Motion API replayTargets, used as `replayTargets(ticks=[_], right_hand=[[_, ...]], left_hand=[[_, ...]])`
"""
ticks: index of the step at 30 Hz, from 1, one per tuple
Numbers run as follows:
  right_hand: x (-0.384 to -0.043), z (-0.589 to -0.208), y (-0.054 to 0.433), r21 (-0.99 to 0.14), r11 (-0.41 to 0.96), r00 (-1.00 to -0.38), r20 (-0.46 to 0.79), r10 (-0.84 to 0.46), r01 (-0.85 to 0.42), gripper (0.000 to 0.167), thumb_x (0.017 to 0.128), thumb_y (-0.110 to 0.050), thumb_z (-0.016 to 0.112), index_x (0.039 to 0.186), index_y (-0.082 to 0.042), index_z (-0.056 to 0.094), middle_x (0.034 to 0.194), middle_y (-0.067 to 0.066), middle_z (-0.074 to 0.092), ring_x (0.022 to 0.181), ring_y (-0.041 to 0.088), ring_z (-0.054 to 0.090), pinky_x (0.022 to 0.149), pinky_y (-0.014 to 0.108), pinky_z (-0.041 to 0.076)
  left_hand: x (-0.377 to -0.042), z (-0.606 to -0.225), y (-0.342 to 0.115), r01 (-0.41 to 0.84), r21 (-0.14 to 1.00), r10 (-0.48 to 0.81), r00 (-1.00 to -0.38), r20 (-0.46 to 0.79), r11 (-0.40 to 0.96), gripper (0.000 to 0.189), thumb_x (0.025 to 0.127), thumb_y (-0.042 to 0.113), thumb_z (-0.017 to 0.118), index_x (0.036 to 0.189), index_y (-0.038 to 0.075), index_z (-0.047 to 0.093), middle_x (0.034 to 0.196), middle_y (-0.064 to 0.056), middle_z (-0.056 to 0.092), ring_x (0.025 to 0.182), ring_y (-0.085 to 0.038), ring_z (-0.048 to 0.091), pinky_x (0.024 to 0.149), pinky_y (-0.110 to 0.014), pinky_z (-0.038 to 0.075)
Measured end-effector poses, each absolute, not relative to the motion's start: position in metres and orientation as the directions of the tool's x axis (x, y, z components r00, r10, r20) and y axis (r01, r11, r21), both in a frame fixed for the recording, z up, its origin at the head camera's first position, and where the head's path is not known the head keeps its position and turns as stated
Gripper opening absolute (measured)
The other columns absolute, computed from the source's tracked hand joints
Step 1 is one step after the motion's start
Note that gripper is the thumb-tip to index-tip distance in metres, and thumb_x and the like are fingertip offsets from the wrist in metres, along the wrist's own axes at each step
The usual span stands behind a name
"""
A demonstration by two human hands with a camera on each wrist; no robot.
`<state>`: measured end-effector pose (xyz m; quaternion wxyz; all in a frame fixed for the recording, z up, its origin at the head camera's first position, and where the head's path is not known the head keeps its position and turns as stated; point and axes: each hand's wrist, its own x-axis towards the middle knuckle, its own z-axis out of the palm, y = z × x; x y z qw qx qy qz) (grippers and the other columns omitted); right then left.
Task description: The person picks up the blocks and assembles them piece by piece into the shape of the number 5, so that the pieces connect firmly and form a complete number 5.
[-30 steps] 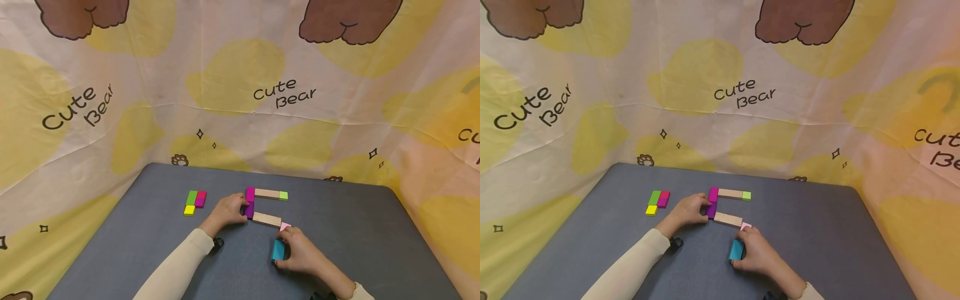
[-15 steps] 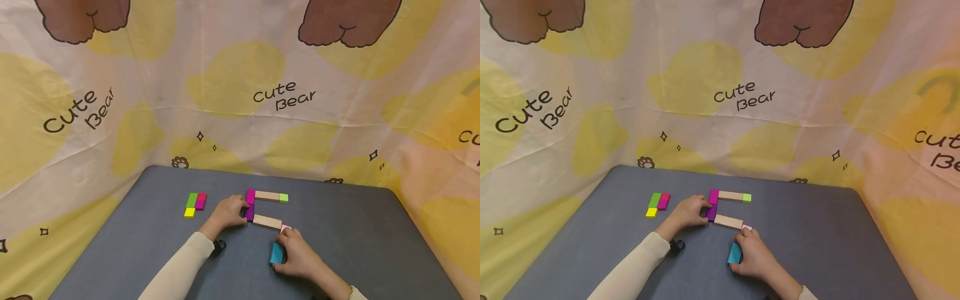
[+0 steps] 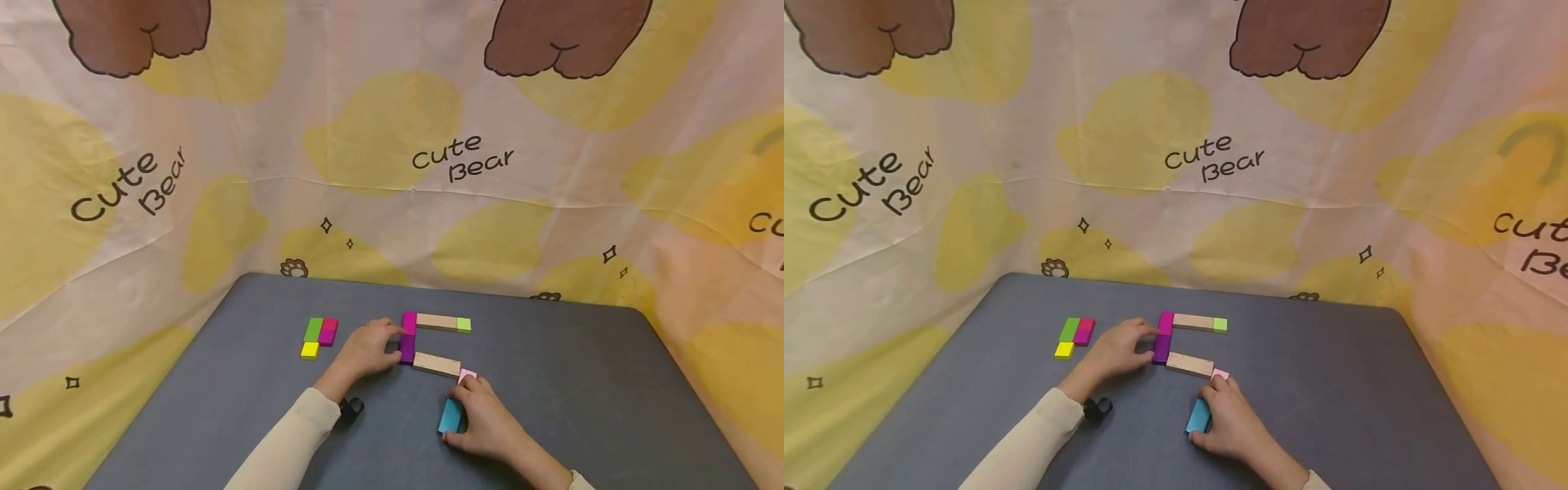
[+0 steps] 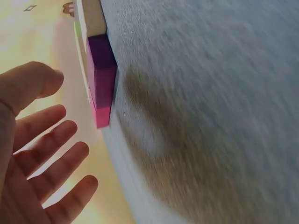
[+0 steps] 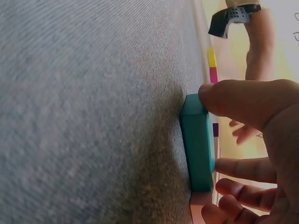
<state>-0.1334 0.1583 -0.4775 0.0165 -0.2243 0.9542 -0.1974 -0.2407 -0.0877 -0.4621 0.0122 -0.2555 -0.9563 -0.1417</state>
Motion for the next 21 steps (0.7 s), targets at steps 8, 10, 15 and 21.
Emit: replayTargets(ticks=[8, 10, 15, 21], right_hand=[[-0.132, -0.476, 0.164, -0.39, 0.803, -0.889, 0.107, -0.446, -0.45, 0.056, 0.064, -0.043, 0.084, 0.107, -0.011, 0.068, 0.1, -0.002, 0.056, 0.093, 0.014, 0.046, 0.077, 0.033, 0.047], [-0.132, -0.476, 0.165, -0.389, 0.801, -0.886, 0.11, -0.45, -0.454, 0.056, 0.064, -0.042, 0.084, 0.107, -0.01, 0.069, 0.1, -0.002, 0.056, 0.094, 0.014, 0.047, 0.078, 0.034, 0.048], [-0.133, -0.478, 0.167, -0.384, 0.805, -0.886, 0.087, -0.456, -0.452, 0.057, 0.064, -0.044, 0.084, 0.108, -0.012, 0.068, 0.101, -0.003, 0.057, 0.092, 0.013, 0.047, 0.078, 0.034, 0.048], [-0.134, -0.479, 0.169, -0.387, 0.813, -0.888, 0.034, -0.459, -0.436, 0.059, 0.065, -0.047, 0.083, 0.111, -0.013, 0.067, 0.103, -0.003, 0.058, 0.093, 0.012, 0.048, 0.079, 0.035, 0.05]], left_hand=[[-0.237, -0.462, -0.124, 0.422, 0.291, 0.375, -0.904, 0.203, 0.859, 0.032, 0.083, 0.026, 0.07, 0.112, 0.013, 0.071, 0.108, -0.003, 0.067, 0.099, -0.022, 0.063, 0.081, -0.04, 0.053], [-0.237, -0.463, -0.135, 0.394, 0.308, 0.334, -0.914, 0.232, 0.866, 0.031, 0.083, 0.026, 0.07, 0.111, 0.013, 0.072, 0.107, -0.003, 0.067, 0.099, -0.023, 0.063, 0.08, -0.04, 0.053], [-0.24, -0.46, -0.167, 0.305, 0.342, 0.23, -0.943, 0.242, 0.889, 0.034, 0.081, 0.03, 0.069, 0.112, 0.015, 0.072, 0.104, -0.003, 0.067, 0.092, -0.022, 0.063, 0.07, -0.04, 0.052], [-0.249, -0.46, -0.208, 0.187, 0.387, 0.124, -0.975, 0.184, 0.903, 0.039, 0.081, 0.035, 0.068, 0.114, 0.013, 0.07, 0.105, -0.006, 0.065, 0.091, -0.023, 0.062, 0.071, -0.043, 0.052]])
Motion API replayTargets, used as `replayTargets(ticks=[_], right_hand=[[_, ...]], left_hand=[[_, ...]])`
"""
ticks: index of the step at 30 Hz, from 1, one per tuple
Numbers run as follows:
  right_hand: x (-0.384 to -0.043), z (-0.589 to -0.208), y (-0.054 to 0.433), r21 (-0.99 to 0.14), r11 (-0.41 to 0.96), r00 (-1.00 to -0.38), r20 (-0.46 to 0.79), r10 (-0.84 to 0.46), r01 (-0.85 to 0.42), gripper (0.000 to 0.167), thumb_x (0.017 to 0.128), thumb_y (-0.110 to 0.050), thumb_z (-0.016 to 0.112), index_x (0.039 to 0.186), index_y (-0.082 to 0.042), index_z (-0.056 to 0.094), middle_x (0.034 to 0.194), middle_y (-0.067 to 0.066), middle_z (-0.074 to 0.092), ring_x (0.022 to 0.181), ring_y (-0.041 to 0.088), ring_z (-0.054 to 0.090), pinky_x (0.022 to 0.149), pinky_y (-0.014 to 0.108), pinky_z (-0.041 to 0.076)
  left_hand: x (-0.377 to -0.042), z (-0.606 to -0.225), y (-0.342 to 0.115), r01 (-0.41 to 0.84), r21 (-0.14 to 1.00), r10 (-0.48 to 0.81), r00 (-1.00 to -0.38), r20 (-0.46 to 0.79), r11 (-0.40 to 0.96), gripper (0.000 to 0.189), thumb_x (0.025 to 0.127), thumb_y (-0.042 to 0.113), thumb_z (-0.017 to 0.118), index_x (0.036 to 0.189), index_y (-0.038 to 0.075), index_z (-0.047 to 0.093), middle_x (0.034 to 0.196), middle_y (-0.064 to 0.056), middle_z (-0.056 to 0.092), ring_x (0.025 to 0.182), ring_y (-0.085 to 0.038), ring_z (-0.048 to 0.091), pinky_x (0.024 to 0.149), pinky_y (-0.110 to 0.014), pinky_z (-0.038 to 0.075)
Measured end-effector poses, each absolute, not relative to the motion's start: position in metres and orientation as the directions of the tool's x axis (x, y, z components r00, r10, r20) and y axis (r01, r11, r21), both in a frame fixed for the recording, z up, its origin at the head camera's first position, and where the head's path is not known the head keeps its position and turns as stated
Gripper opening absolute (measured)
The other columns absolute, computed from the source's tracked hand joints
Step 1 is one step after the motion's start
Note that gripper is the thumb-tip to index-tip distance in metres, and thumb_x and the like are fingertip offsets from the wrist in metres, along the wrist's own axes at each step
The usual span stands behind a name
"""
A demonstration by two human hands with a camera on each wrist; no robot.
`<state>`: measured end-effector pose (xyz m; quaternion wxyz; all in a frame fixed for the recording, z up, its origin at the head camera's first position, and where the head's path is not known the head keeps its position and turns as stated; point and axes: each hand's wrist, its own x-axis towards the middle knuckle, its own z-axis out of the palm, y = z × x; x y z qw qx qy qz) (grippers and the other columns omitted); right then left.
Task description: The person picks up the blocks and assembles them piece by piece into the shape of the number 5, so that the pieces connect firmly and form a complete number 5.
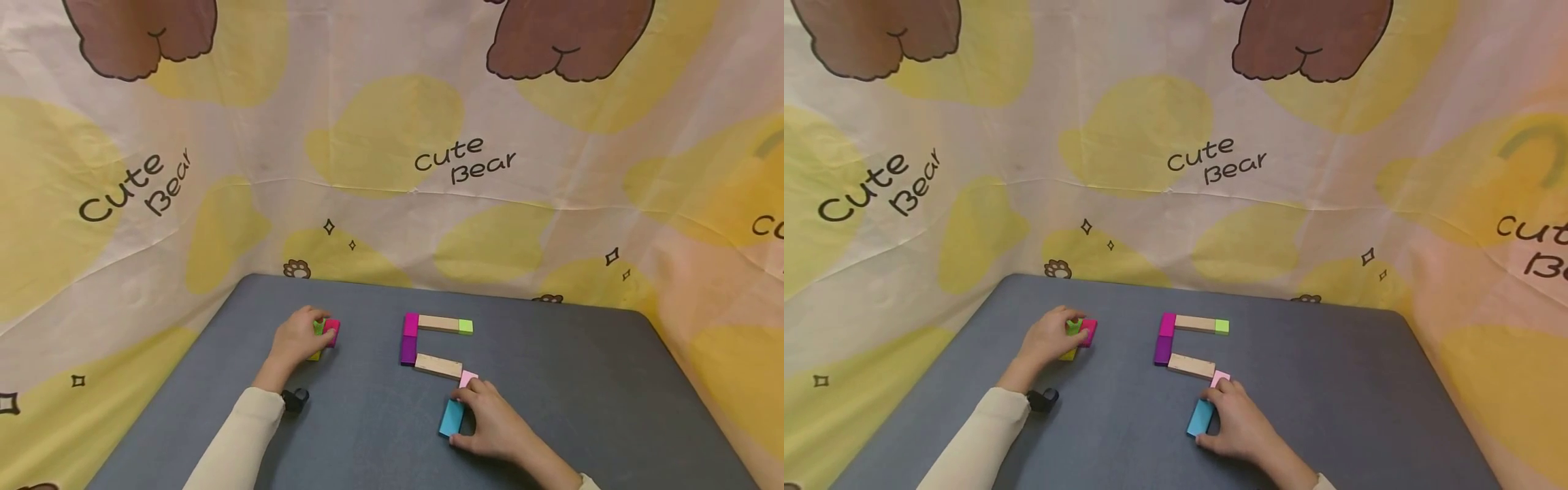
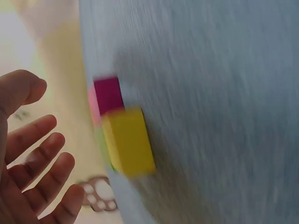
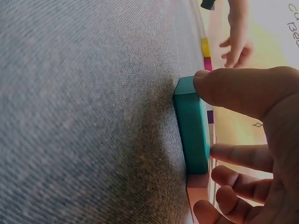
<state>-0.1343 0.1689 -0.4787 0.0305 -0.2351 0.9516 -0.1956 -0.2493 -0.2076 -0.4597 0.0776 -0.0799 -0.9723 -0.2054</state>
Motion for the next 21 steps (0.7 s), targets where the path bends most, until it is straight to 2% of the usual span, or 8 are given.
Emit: replayTargets(ticks=[8, 21], right_hand=[[-0.134, -0.478, 0.17, -0.385, 0.814, -0.888, 0.029, -0.459, -0.434, 0.059, 0.064, -0.044, 0.084, 0.112, -0.014, 0.067, 0.103, -0.003, 0.058, 0.094, 0.013, 0.049, 0.081, 0.037, 0.05], [-0.134, -0.478, 0.171, -0.378, 0.816, -0.887, 0.032, -0.461, -0.438, 0.059, 0.064, -0.043, 0.084, 0.112, -0.015, 0.067, 0.103, -0.003, 0.058, 0.095, 0.014, 0.049, 0.082, 0.038, 0.05]], left_hand=[[-0.261, -0.468, -0.24, 0.09, 0.417, 0.074, -0.996, 0.054, 0.905, 0.049, 0.082, 0.04, 0.069, 0.121, 0.01, 0.065, 0.109, -0.011, 0.063, 0.097, -0.026, 0.061, 0.082, -0.048, 0.051], [-0.272, -0.474, -0.245, 0.034, 0.459, 0.067, -0.996, -0.057, 0.888, 0.055, 0.084, 0.041, 0.067, 0.129, 0.011, 0.06, 0.107, -0.009, 0.063, 0.096, -0.024, 0.057, 0.083, -0.045, 0.048]])
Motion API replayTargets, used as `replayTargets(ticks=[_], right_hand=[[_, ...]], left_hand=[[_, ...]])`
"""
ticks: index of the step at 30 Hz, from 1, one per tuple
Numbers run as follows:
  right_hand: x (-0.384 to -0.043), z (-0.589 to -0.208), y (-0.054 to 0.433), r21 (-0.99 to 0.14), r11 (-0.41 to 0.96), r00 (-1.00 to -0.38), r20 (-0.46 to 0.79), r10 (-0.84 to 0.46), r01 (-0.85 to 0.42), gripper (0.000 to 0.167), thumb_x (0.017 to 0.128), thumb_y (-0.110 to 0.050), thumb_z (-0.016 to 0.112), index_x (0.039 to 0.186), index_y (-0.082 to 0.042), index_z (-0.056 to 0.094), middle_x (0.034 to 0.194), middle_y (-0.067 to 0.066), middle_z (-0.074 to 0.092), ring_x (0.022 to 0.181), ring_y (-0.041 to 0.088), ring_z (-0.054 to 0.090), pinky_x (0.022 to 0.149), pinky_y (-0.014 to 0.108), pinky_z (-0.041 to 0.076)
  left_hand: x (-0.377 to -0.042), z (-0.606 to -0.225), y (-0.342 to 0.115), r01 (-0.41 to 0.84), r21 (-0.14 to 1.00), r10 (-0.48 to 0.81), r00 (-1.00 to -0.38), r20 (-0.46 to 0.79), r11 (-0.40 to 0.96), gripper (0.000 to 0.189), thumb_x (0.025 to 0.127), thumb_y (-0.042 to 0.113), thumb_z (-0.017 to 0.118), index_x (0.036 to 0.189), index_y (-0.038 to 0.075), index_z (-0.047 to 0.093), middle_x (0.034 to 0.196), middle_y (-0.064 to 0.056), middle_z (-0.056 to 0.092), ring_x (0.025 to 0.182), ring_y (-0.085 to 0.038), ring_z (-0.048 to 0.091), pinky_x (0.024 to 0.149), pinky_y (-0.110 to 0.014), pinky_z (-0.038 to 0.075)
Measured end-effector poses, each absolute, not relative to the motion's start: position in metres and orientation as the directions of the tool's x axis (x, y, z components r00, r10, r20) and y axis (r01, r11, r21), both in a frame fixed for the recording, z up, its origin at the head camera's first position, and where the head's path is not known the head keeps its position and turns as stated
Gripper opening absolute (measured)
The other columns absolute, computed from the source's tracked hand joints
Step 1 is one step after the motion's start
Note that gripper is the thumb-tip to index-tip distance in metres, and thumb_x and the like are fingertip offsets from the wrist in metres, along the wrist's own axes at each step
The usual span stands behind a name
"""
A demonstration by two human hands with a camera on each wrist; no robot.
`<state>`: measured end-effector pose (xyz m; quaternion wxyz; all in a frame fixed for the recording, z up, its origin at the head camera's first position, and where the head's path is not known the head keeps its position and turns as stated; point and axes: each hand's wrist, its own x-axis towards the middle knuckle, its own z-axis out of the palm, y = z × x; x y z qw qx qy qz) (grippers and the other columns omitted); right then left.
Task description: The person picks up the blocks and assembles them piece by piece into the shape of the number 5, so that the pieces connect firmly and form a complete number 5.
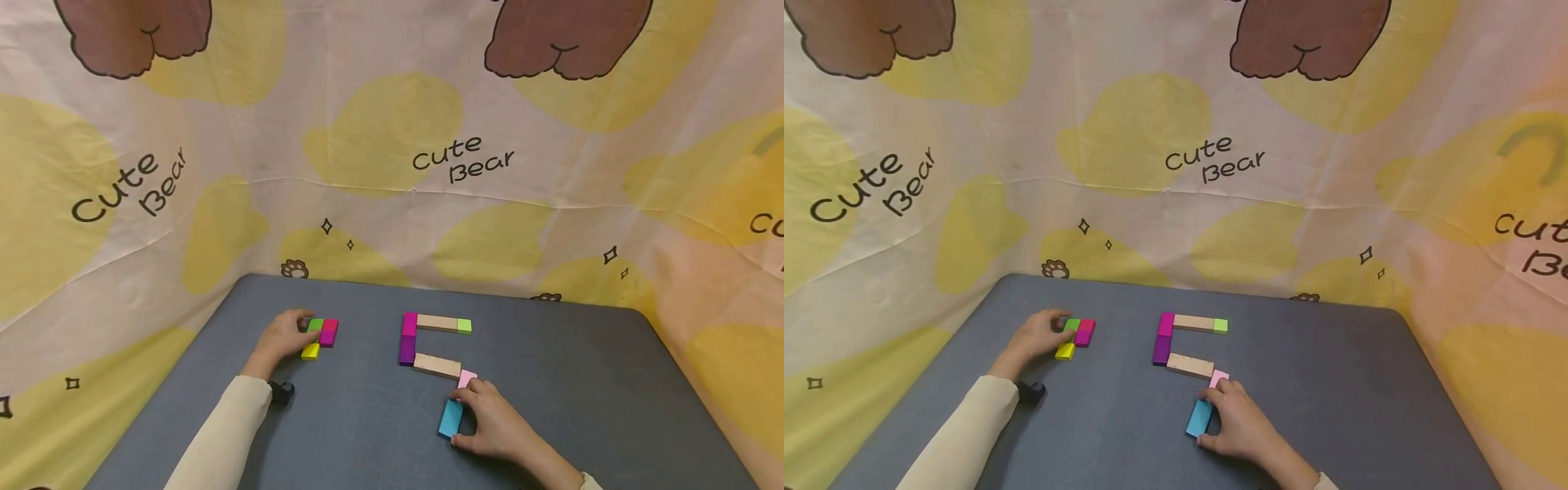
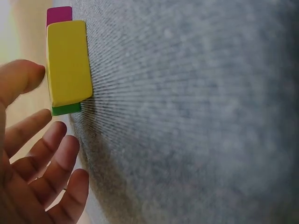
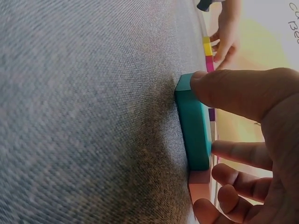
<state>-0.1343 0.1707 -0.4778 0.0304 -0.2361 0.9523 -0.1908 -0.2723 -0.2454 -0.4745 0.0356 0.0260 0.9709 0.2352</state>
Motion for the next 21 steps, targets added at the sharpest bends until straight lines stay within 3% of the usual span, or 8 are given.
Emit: replayTargets(ticks=[7, 21], right_hand=[[-0.1335, -0.4775, 0.1693, -0.384, 0.812, -0.887, 0.042, -0.46, -0.44, 0.058, 0.064, -0.042, 0.084, 0.112, -0.015, 0.066, 0.104, -0.003, 0.058, 0.095, 0.013, 0.049, 0.081, 0.037, 0.049], [-0.1325, -0.477, 0.1689, -0.384, 0.812, -0.888, 0.049, -0.457, -0.439, 0.058, 0.064, -0.042, 0.084, 0.112, -0.015, 0.067, 0.103, -0.003, 0.058, 0.093, 0.013, 0.048, 0.079, 0.035, 0.049]], left_hand=[[-0.2767, -0.4746, -0.2461, 0.023, 0.466, 0.072, -0.993, -0.088, 0.885, 0.046, 0.084, 0.039, 0.068, 0.124, 0.016, 0.064, 0.102, -0.006, 0.064, 0.091, -0.021, 0.057, 0.076, -0.04, 0.048], [-0.2742, -0.4709, -0.2511, 0.004, 0.453, 0.053, -0.994, -0.096, 0.891, 0.05, 0.083, 0.04, 0.069, 0.124, 0.011, 0.063, 0.101, -0.007, 0.063, 0.089, -0.022, 0.056, 0.074, -0.039, 0.046]])
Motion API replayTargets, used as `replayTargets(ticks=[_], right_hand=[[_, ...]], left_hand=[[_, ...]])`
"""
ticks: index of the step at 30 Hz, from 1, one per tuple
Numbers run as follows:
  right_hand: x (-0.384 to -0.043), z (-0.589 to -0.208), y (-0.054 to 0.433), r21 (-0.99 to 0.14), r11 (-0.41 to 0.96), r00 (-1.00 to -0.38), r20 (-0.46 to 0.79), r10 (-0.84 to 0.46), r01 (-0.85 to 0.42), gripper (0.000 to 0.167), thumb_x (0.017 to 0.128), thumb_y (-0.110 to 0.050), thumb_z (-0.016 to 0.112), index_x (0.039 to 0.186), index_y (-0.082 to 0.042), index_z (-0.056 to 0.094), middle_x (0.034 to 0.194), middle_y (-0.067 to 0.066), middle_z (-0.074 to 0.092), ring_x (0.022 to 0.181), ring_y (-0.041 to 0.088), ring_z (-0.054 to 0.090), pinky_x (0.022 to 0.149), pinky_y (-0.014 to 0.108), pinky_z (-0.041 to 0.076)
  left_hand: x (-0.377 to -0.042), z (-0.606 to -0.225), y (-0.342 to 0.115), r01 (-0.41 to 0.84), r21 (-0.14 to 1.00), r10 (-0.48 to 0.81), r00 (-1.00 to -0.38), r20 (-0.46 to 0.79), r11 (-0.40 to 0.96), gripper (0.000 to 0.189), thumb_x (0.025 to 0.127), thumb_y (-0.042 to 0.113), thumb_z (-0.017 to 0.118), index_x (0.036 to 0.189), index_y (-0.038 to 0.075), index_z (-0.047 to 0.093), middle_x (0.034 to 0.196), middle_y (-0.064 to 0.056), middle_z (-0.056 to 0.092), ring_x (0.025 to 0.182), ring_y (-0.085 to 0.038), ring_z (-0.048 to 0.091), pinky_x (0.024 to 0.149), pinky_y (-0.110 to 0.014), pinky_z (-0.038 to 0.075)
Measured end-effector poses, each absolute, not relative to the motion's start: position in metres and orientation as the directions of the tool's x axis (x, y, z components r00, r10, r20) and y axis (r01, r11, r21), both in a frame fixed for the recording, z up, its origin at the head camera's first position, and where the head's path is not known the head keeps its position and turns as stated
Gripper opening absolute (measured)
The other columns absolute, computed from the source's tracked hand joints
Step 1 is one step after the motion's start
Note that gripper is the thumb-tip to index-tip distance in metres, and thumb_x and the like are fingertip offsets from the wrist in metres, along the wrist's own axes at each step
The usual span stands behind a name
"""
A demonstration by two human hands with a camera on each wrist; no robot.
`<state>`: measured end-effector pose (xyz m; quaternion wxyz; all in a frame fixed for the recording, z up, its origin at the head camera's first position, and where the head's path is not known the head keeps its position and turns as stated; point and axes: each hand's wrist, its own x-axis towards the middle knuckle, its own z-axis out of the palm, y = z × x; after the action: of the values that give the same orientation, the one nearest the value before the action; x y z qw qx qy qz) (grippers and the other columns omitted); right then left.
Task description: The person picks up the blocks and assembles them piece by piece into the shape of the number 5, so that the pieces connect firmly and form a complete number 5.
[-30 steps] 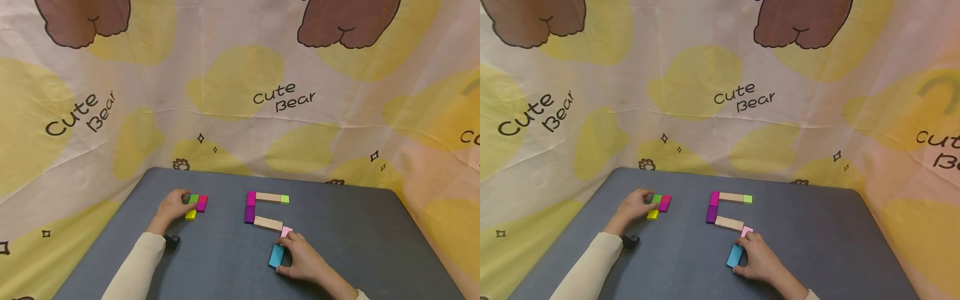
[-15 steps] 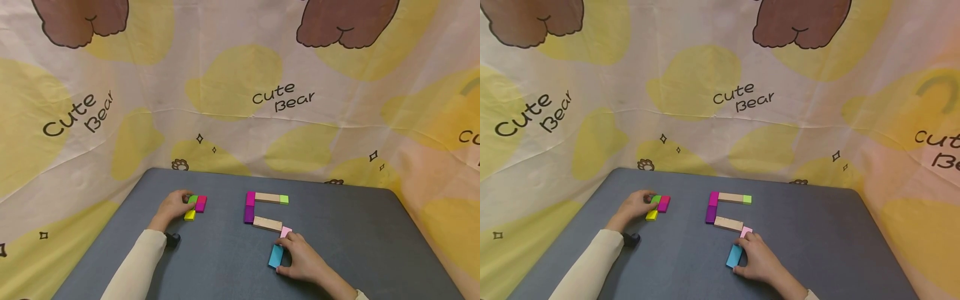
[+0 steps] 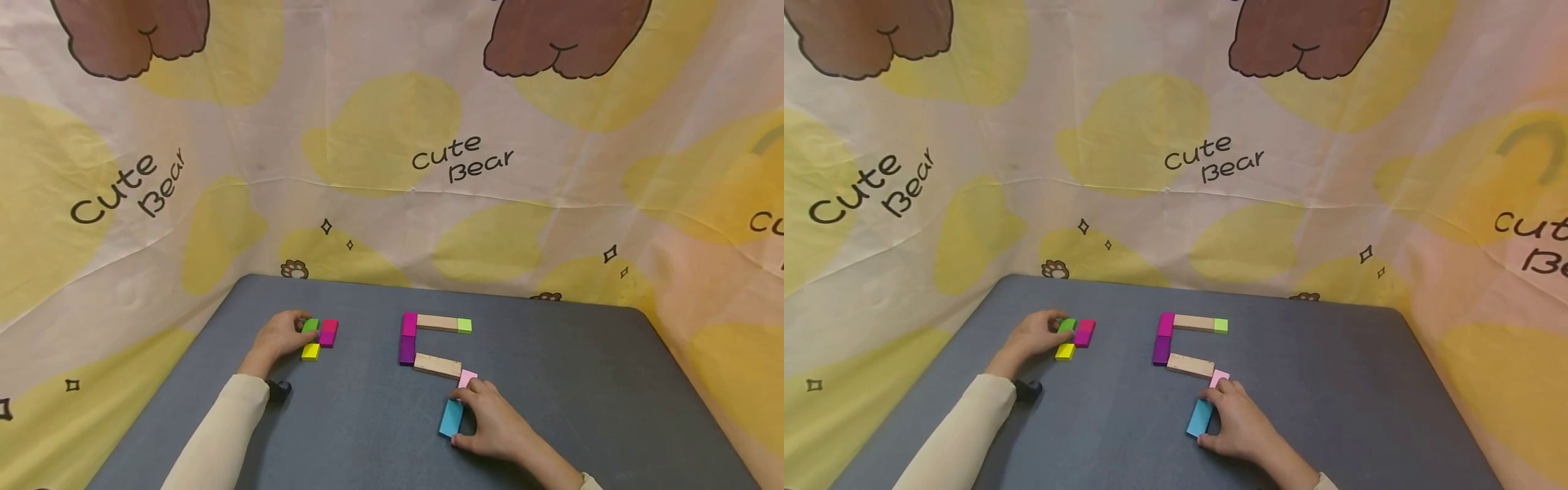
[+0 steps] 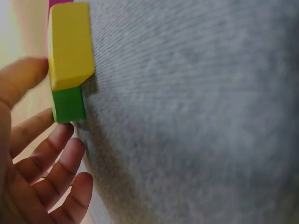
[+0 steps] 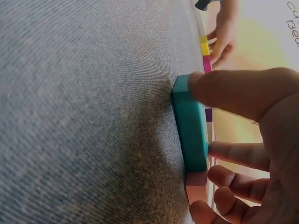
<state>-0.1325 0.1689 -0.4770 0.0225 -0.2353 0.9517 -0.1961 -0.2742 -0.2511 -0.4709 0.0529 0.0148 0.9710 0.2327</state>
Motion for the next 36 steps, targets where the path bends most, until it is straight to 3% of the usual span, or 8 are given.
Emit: replayTargets(ticks=[13, 27, 36], right_hand=[[-0.133, -0.478, 0.167, -0.383, 0.808, -0.887, 0.069, -0.457, -0.447, 0.055, 0.064, -0.042, 0.084, 0.11, -0.015, 0.068, 0.101, -0.004, 0.059, 0.092, 0.012, 0.048, 0.079, 0.034, 0.05], [-0.132, -0.477, 0.169, -0.382, 0.812, -0.891, 0.071, -0.449, -0.44, 0.056, 0.064, -0.04, 0.084, 0.11, -0.014, 0.067, 0.101, -0.005, 0.059, 0.094, 0.012, 0.049, 0.081, 0.036, 0.05], [-0.131, -0.478, 0.168, -0.375, 0.796, -0.877, 0.127, -0.463, -0.474, 0.056, 0.063, -0.038, 0.085, 0.109, -0.011, 0.068, 0.098, -0.005, 0.059, 0.092, 0.012, 0.049, 0.08, 0.033, 0.05]], left_hand=[[-0.274, -0.473, -0.251, -0.032, 0.498, 0.006, -0.997, -0.076, 0.866, 0.048, 0.081, 0.028, 0.069, 0.124, 0.009, 0.063, 0.11, -0.015, 0.061, 0.096, -0.028, 0.055, 0.083, -0.046, 0.047], [-0.254, -0.445, -0.235, 0.106, 0.457, 0.094, -0.994, 0.049, 0.883, 0.062, 0.081, 0.026, 0.071, 0.136, 0.006, 0.05, 0.114, -0.016, 0.063, 0.099, -0.029, 0.059, 0.084, -0.048, 0.05], [-0.228, -0.44, -0.209, 0.214, 0.478, 0.171, -0.976, 0.133, 0.852, 0.039, 0.077, 0.02, 0.075, 0.114, 0.01, 0.066, 0.106, -0.007, 0.065, 0.094, -0.023, 0.061, 0.074, -0.038, 0.05]])
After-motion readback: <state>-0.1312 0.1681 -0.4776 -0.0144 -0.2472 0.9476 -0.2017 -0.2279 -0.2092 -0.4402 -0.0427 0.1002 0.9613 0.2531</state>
